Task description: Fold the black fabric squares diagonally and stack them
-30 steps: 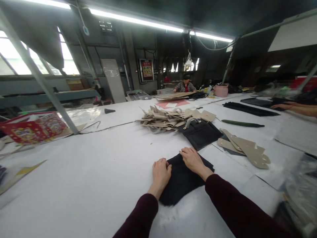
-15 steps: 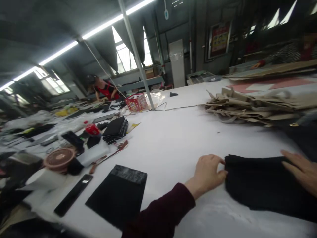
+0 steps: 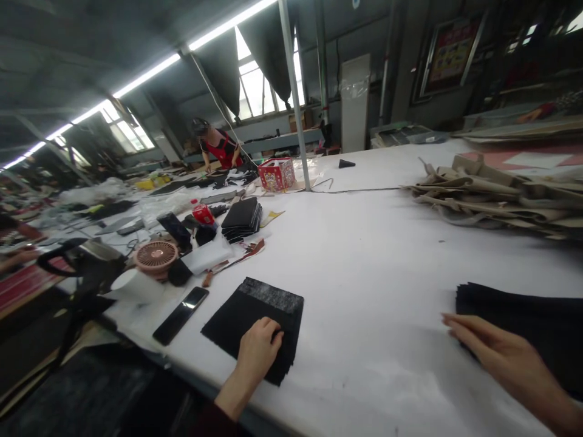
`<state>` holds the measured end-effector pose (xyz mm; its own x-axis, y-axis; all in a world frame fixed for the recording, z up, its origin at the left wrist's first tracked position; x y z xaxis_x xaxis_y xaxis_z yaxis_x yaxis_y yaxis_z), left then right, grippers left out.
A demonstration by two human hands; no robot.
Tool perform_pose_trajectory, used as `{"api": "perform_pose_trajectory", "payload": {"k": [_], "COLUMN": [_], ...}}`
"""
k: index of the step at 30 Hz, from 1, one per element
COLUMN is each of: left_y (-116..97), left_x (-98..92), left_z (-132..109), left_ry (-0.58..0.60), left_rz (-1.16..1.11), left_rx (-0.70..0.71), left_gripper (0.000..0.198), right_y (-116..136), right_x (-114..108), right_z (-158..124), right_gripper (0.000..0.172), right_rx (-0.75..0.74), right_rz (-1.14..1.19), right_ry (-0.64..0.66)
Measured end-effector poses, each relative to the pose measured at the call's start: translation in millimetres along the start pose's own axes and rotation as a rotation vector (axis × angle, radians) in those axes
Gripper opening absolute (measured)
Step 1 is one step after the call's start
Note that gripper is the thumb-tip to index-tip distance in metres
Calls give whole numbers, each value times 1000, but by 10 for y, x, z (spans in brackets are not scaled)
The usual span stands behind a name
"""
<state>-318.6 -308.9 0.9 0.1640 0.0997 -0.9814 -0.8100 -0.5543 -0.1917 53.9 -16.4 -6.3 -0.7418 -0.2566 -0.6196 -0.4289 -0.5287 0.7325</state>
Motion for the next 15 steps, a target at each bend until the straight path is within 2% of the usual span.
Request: {"api": "perform_pose_trajectory", "payload": {"k": [3, 5, 7, 9, 11, 15], "left_y": [-27, 12, 92, 173, 237, 343], "left_x": [18, -2, -25, -37, -36, -9], "left_z": [40, 78, 110, 139, 168, 239], "left_ry": [-8, -2, 9, 27, 47, 87], "left_rz": [18, -92, -232, -335, -429, -716], "left_rx": [56, 58, 42, 32, 30, 0], "left_gripper": [20, 21, 20, 18, 17, 13], "right_y": [721, 1257, 1702, 2017, 2225, 2409], "right_x": [829, 1313, 1703, 1999, 2220, 2520], "right_z": [-31, -138, -261, -351, -396, -413], "right_gripper": [30, 28, 26, 27, 31, 31], "right_rx": [-41, -164, -294, -406, -507, -665], "right_rz": [156, 232, 268, 241, 154, -117], "right_ry": [249, 393, 496, 548, 569, 611]}}
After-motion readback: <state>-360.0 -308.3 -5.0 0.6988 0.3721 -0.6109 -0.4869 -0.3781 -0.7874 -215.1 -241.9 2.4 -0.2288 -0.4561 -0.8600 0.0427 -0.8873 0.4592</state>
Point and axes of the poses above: each hand's wrist, its own z-axis towards the middle knuckle, its own x-axis out of the palm, y = z × x, the point moved 7 cm from there along z, towards the middle knuckle, and after that the axes turned 4 degrees about y, right-handed, at the moved point
